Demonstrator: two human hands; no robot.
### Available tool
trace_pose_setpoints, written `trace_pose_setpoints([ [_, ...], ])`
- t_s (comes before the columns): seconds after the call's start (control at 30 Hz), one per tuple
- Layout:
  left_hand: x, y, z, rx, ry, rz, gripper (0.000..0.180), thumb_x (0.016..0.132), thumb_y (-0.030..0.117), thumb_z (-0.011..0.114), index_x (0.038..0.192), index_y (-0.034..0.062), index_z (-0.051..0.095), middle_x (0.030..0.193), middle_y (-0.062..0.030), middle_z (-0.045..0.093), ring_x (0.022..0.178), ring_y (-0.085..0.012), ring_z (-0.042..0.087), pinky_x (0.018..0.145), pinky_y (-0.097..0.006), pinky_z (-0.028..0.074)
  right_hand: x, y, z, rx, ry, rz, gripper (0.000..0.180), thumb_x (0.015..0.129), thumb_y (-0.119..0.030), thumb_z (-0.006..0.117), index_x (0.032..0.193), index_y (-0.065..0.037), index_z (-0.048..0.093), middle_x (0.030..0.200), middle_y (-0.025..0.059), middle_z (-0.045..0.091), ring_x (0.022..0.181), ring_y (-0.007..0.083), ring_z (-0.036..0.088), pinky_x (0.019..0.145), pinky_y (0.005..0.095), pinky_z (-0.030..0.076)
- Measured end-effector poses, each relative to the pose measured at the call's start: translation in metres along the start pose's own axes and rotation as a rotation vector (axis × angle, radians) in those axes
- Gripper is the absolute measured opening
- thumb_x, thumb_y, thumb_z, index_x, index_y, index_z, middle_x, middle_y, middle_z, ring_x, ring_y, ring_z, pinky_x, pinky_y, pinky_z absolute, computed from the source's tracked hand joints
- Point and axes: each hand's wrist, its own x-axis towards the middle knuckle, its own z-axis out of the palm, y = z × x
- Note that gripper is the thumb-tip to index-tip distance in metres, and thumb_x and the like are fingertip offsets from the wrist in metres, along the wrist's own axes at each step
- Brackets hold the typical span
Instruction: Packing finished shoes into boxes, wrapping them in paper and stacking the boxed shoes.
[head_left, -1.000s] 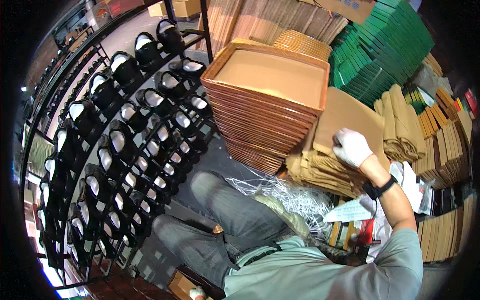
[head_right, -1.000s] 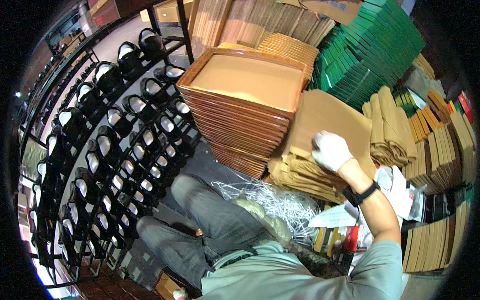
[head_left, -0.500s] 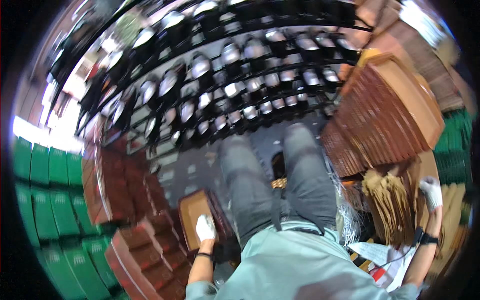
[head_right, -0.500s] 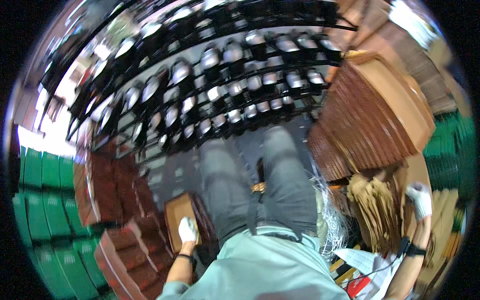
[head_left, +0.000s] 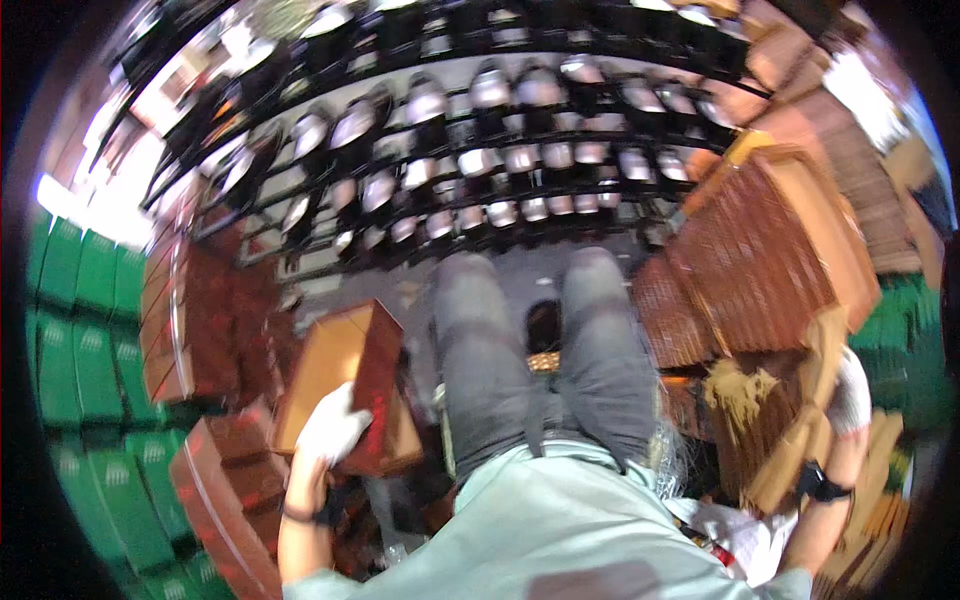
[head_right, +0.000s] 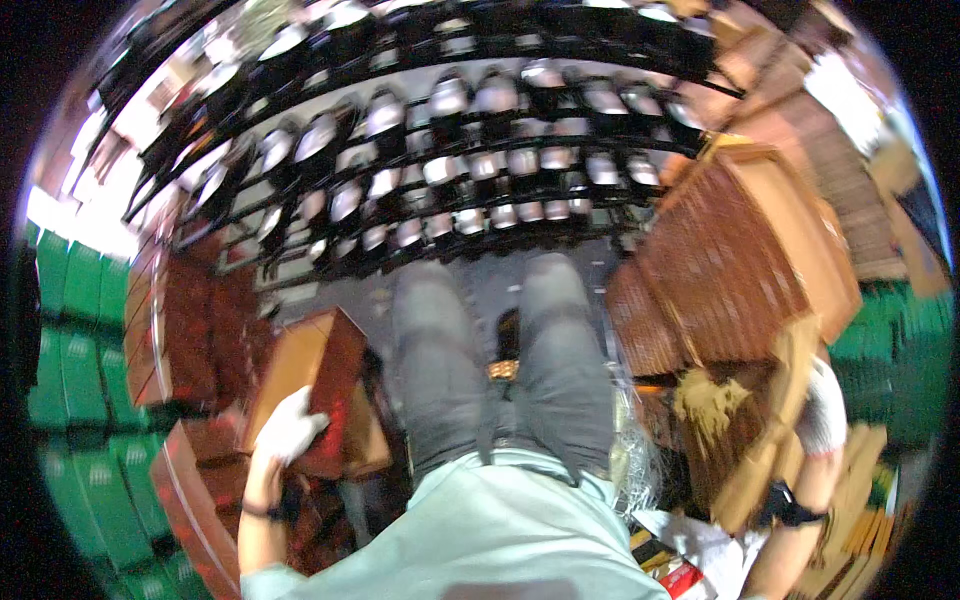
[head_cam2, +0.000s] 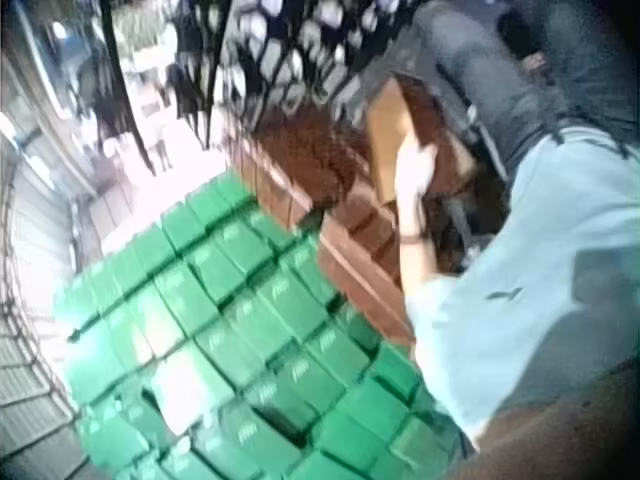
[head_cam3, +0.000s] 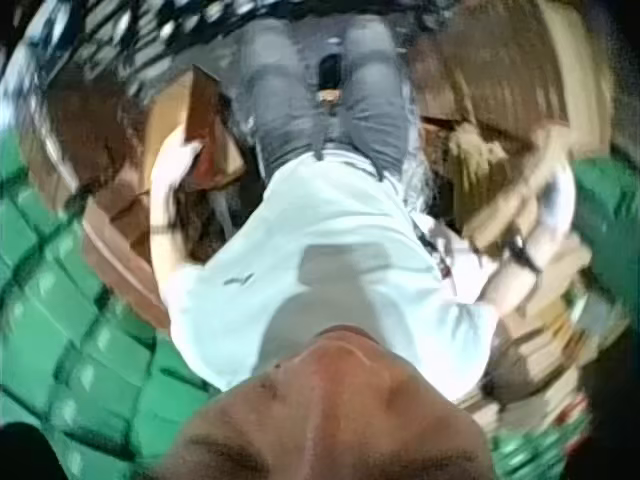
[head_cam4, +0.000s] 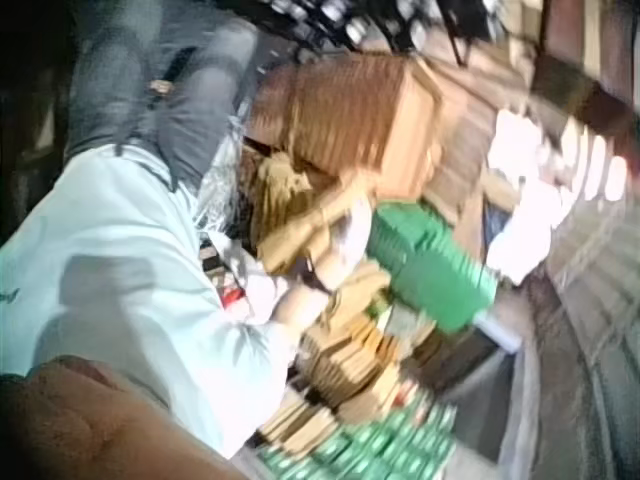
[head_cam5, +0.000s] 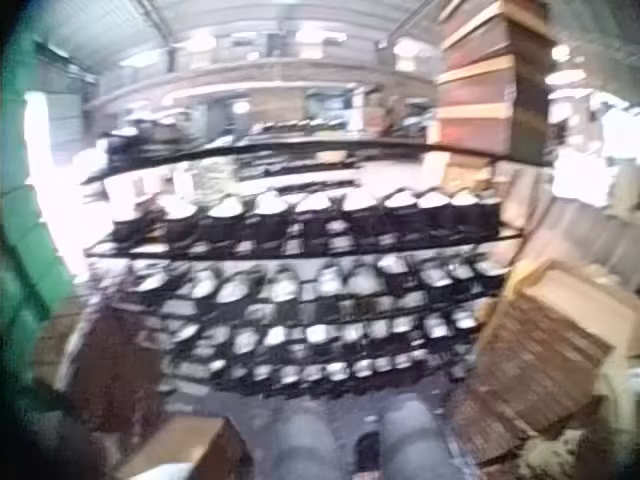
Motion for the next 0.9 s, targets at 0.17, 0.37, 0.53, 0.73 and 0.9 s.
trace_pose_setpoints([
  [0.17, -0.006, 0.095, 0.024, 0.556, 0.568, 0.708, 0.056, 0.075, -0.010, 0.069, 0.128, 0.0074, 0.076, 0.118, -0.0155, 0.074, 0.119, -0.0376, 0.069, 0.110, -0.050, 0.050, 0.035, -0.022, 0.117, 0.092, -0.188, -0.177, 0.040, 0.108, -0.023, 0.075, 0.143, -0.003, 0.072, 0.127, 0.0041, 0.080, 0.114, 0.0152, 0.076, 0.102, 0.0347, 0.061],
  [0.37, 0.097, 0.171, 0.049, 0.376, 0.260, 1.017, 0.053, 0.093, 0.002, 0.066, 0.145, 0.0073, 0.071, 0.158, -0.0190, 0.064, 0.157, -0.0431, 0.051, 0.135, -0.060, 0.033, 0.066, -0.062, 0.273, 0.276, -0.385, -0.046, 0.013, 0.107, -0.019, 0.072, 0.108, -0.007, 0.076, 0.097, 0.0014, 0.076, 0.086, 0.0134, 0.070, 0.082, 0.0313, 0.057],
  [0.53, 0.050, 0.278, 0.110, -0.483, 0.067, 0.638, 0.063, 0.100, 0.037, 0.086, 0.142, -0.0029, 0.061, 0.132, -0.0237, 0.073, 0.122, -0.0276, 0.069, 0.107, -0.044, 0.055, 0.091, -0.053, 0.384, 0.145, -0.449, -0.114, 0.015, 0.105, -0.015, 0.067, 0.098, -0.004, 0.074, 0.088, 0.0044, 0.073, 0.077, 0.0140, 0.069, 0.071, 0.0330, 0.057],
  [0.73, 0.071, 0.164, 0.106, -1.031, -0.054, 0.308, 0.040, 0.111, 0.021, 0.068, 0.142, -0.0052, 0.067, 0.126, -0.0153, 0.081, 0.116, -0.0245, 0.076, 0.103, -0.039, 0.059, 0.126, -0.140, 0.509, -0.988, -0.392, -1.107, 0.053, 0.091, -0.030, 0.076, 0.134, -0.001, 0.068, 0.119, 0.0302, 0.070, 0.113, 0.0494, 0.070, 0.099, 0.0535, 0.058],
  [0.9, 0.071, 0.119, 0.124, -0.278, 0.417, 0.192, 0.065, 0.102, 0.053, 0.076, 0.134, -0.0017, 0.061, 0.098, -0.0404, 0.074, 0.095, -0.0582, 0.075, 0.078, -0.068, 0.060, 0.071, -0.292, 0.737, -0.399, -0.202, -1.922, 0.070, 0.088, -0.037, 0.081, 0.148, -0.005, 0.062, 0.126, 0.0279, 0.066, 0.119, 0.0488, 0.066, 0.103, 0.0538, 0.057],
])
